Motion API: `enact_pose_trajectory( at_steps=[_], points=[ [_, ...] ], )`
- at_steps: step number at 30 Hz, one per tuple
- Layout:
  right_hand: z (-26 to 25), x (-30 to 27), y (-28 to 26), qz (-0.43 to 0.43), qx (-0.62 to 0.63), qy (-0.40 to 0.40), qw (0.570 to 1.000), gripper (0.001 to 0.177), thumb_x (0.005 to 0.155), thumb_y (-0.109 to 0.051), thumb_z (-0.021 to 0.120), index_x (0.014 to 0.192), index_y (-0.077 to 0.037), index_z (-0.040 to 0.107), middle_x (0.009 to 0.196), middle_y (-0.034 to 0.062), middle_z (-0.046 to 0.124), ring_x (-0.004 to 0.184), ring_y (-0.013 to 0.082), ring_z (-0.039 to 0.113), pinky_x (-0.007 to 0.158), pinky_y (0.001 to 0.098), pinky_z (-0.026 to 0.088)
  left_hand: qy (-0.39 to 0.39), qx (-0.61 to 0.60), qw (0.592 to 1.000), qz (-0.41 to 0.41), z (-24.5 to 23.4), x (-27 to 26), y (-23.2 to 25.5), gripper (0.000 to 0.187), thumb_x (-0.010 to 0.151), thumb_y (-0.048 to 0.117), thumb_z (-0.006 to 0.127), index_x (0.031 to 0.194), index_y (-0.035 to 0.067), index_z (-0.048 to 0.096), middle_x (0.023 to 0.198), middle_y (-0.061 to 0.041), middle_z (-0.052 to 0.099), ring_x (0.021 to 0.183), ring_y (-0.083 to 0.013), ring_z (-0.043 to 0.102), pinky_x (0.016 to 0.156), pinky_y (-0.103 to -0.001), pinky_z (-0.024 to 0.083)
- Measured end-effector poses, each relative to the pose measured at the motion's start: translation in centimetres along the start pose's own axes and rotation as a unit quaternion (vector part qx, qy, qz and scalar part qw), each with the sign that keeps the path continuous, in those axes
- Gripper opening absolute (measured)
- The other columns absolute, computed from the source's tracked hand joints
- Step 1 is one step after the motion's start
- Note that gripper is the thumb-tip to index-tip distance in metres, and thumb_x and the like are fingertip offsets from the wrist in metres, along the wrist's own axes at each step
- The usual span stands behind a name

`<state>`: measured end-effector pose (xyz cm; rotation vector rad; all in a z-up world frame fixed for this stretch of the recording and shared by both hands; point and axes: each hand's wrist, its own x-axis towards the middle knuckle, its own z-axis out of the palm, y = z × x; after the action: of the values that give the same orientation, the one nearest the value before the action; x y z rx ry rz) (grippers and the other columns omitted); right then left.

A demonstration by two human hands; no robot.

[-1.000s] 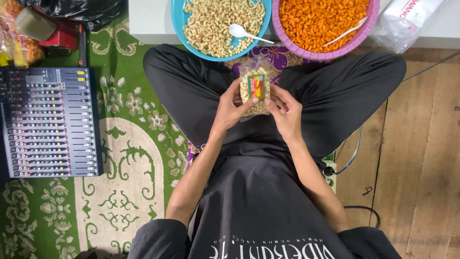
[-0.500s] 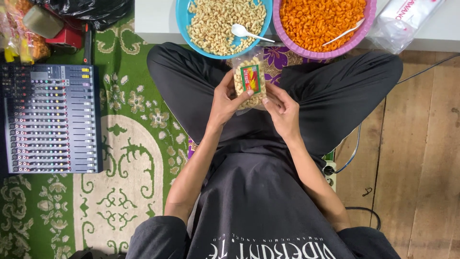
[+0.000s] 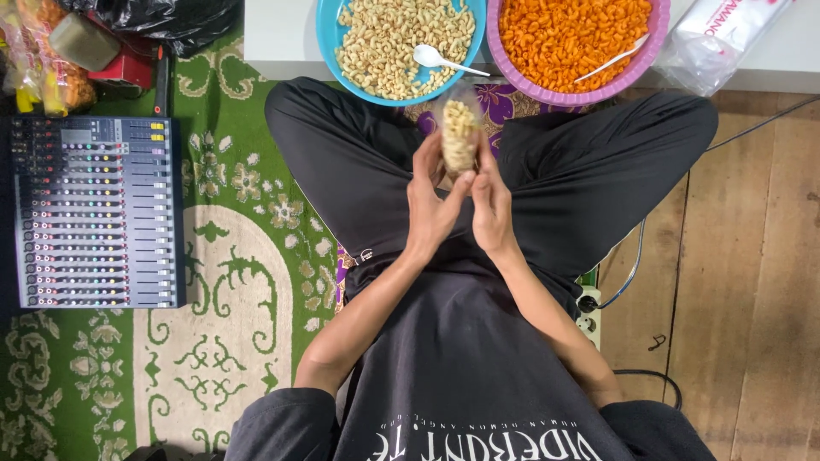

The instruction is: Packaging snacks from bowls into small plastic bags using a spoon

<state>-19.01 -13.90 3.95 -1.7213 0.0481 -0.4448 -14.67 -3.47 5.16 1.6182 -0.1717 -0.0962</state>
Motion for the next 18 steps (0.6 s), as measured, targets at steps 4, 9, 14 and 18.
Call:
enact_pose_trajectory(
  at_steps=[4, 9, 14, 18],
  points=[
    [0.2, -0.6, 0.4, 0.023, 0.045, 0.018, 0.999, 0.076, 0.112, -0.056, 0.022, 0.164, -0.002, 0.025, 0.168, 0.0208, 0.027, 0.154, 0.0354, 0.028, 0.126, 0.0508, 0.029, -0.023, -0.012, 0.994, 0.107, 0.6, -1.6, 0.0, 0.071, 0.103, 0.023, 0.070, 0.163, 0.010, 0.033, 0.161, -0.018, 0.046, 0.147, -0.0409, 0.044, 0.114, -0.052, 0.047],
    [0.6, -1.0, 0.2, 0.039, 0.110, 0.021, 0.993, 0.087, 0.107, -0.066, 0.016, 0.164, -0.001, 0.024, 0.166, 0.0224, 0.030, 0.154, 0.0360, 0.030, 0.126, 0.0508, 0.029, -0.031, -0.007, 0.988, 0.150, 0.7, -2.1, 0.1, 0.063, 0.109, 0.022, 0.060, 0.163, 0.002, 0.032, 0.164, -0.020, 0.041, 0.150, -0.0417, 0.040, 0.117, -0.054, 0.044],
    [0.6, -0.6, -1.4, 0.043, 0.111, 0.016, 0.993, 0.084, 0.108, -0.064, 0.017, 0.164, -0.002, 0.026, 0.168, 0.0207, 0.029, 0.154, 0.0349, 0.029, 0.125, 0.0495, 0.034, -0.029, 0.005, 0.988, 0.150, 0.3, -1.7, -0.9, 0.072, 0.103, 0.023, 0.070, 0.164, 0.007, 0.034, 0.165, -0.017, 0.041, 0.149, -0.0398, 0.043, 0.115, -0.048, 0.048],
    [0.4, -1.1, -1.6, 0.048, 0.131, 0.009, 0.990, 0.084, 0.108, -0.066, 0.019, 0.164, -0.004, 0.029, 0.169, 0.0160, 0.029, 0.153, 0.0297, 0.029, 0.124, 0.0468, 0.034, -0.013, 0.041, 0.987, 0.153, -0.2, 0.0, -2.6, 0.081, 0.094, 0.023, 0.082, 0.160, 0.001, 0.039, 0.156, -0.029, 0.046, 0.140, -0.0503, 0.049, 0.107, -0.055, 0.052]
  ],
)
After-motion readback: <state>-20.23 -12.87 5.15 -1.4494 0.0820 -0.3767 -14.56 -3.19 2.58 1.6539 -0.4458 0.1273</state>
